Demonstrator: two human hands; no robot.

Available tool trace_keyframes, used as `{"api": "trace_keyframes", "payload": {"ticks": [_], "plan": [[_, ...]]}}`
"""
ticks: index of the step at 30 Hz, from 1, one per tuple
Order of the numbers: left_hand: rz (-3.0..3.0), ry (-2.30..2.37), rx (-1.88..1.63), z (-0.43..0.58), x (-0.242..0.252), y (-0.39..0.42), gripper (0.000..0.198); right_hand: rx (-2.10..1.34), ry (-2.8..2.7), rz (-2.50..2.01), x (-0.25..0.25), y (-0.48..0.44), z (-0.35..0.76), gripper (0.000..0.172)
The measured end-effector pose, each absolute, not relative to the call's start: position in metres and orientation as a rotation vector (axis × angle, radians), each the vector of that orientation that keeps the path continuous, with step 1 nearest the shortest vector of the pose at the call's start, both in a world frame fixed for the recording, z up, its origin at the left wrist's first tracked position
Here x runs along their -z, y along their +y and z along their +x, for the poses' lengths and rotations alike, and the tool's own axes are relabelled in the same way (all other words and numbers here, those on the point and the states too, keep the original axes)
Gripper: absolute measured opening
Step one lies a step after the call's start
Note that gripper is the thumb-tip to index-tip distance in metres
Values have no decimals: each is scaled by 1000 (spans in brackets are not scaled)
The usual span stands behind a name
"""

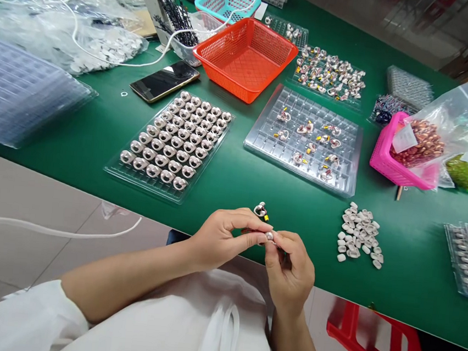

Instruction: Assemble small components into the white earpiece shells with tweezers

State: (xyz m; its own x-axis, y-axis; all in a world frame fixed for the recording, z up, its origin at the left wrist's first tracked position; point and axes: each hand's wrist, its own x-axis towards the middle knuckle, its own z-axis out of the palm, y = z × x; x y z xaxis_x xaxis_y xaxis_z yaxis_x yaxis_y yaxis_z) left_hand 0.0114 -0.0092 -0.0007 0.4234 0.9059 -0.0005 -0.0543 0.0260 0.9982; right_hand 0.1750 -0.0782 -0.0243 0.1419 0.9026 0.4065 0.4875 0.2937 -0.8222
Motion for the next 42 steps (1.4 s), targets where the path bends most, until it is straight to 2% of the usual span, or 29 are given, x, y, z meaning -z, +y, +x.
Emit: {"api": "trace_keyframes", "payload": {"ticks": [8, 17, 20, 30, 42], "plan": [[1283, 870, -833, 12, -4, -11, 12, -869, -1382, -1314, 15, -78, 187, 14], [1221, 840, -866, 11, -4, -12, 5, -908, -1332, -1219, 17, -79, 187, 17], [1175, 836, -781, 9, -6, -9, 6, -942, -1369, -1180, 14, -79, 191, 21], [721, 737, -423, 4, -6, 2, 25, -1063, -1496, -1104, 7, -74, 199, 23], [667, 682, -399, 3, -1, 1, 28, -1166, -1431, -1028, 10, -74, 192, 27]]}}
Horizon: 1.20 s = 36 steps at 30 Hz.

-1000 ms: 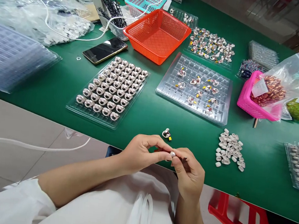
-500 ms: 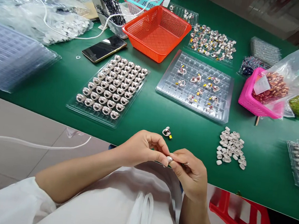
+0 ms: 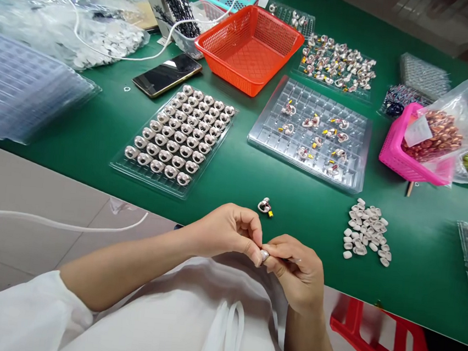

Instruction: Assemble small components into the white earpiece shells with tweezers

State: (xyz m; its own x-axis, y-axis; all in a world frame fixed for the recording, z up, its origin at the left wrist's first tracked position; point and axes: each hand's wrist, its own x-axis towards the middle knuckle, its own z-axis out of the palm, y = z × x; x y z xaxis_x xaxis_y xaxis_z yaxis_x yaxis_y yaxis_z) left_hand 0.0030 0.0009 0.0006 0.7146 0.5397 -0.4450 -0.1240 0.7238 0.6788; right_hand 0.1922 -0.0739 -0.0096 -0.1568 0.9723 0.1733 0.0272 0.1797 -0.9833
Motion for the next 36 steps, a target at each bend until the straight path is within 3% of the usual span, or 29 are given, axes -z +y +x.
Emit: {"api": "trace_keyframes", "payload": {"ticks": [9, 18, 24, 30, 36], "plan": [[980, 745, -216, -6, -9, 16, 30, -1078, -1610, -1189, 2, -76, 204, 29], [1041, 722, -286, -6, -15, 5, 18, -632, -1778, -1179, 10, -72, 206, 40], [970, 776, -435, -10, -17, 11, 22, -751, -1728, -963, 4, -68, 208, 41], [833, 491, -150, -7, -14, 21, 25, -762, -1886, -743, -15, -48, 202, 29], [784, 596, -267, 0, -11, 20, 22, -791, -1807, -984, -16, -46, 204, 27]]}}
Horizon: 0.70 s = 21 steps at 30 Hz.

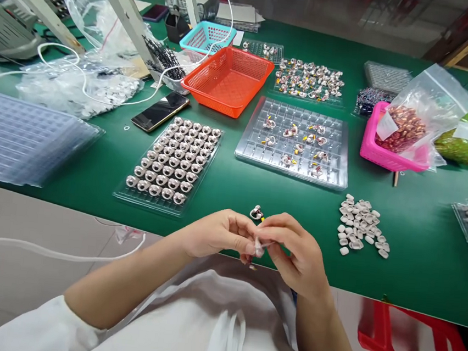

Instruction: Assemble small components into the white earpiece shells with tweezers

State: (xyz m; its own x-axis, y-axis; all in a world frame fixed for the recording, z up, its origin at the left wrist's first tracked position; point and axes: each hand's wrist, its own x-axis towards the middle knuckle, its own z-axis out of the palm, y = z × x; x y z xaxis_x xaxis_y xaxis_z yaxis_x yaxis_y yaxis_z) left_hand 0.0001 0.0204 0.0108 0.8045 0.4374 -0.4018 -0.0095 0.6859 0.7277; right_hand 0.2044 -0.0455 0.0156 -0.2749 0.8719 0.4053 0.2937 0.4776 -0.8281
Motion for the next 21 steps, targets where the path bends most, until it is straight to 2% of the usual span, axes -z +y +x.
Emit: {"api": "trace_keyframes", "payload": {"ticks": [4, 7, 11, 14, 17, 21], "plan": [[726, 774, -499, 4, -12, 14, 24, -717, -1623, -1219, -4, -61, 197, 17], [693, 814, -587, 8, -12, 7, 23, -524, -1625, -1313, 4, -68, 182, 23], [718, 815, -646, 15, -10, 2, 20, -403, -1603, -1349, 6, -70, 169, 18], [784, 826, -667, 17, -12, 2, 21, -548, -1532, -1374, 2, -72, 171, 14], [858, 847, -686, 14, -15, 2, 22, -919, -1399, -1364, -3, -75, 180, 5], [966, 678, -681, 7, -17, 4, 21, -1342, -1158, -1217, -2, -77, 189, 17]]}}
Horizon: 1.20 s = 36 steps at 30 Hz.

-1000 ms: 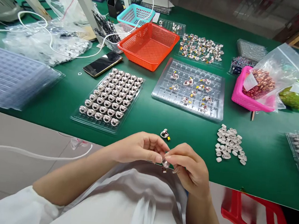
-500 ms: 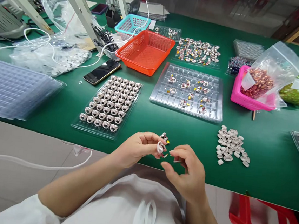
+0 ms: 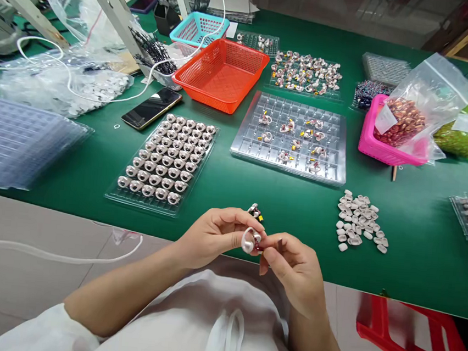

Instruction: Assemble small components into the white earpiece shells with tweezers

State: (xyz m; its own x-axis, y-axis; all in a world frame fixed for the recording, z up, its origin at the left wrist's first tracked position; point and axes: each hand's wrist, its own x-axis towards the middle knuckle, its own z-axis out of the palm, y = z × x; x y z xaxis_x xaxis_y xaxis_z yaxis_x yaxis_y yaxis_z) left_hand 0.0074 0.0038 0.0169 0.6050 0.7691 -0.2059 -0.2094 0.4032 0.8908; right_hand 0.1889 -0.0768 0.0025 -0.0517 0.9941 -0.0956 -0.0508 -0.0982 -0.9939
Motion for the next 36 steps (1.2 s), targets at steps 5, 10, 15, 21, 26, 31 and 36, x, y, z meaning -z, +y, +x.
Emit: {"api": "trace_keyframes", "payload": {"ticks": [5, 10, 15, 21, 26, 31, 36], "plan": [[1179, 592, -712, 3, -20, 8, 8, -1410, -1067, -1185, -1, -69, 189, 24], [1358, 568, -724, 2, -23, 11, 12, -1366, -1262, -1173, -7, -60, 192, 22], [1504, 609, -757, 0, -22, 12, 14, -1445, -1264, -1241, -15, -57, 196, 18], [1884, 665, -704, 1, -24, 13, 19, -1444, -1188, -1315, -16, -63, 196, 18], [1921, 697, -709, 3, -21, 12, 20, -1358, -1234, -1341, -12, -66, 196, 17], [1807, 659, -693, 1, -19, 12, 23, -1332, -1323, -1369, -12, -66, 199, 16], [1741, 627, -737, 3, -18, 11, 27, -1336, -1440, -1366, -15, -64, 200, 16]]}}
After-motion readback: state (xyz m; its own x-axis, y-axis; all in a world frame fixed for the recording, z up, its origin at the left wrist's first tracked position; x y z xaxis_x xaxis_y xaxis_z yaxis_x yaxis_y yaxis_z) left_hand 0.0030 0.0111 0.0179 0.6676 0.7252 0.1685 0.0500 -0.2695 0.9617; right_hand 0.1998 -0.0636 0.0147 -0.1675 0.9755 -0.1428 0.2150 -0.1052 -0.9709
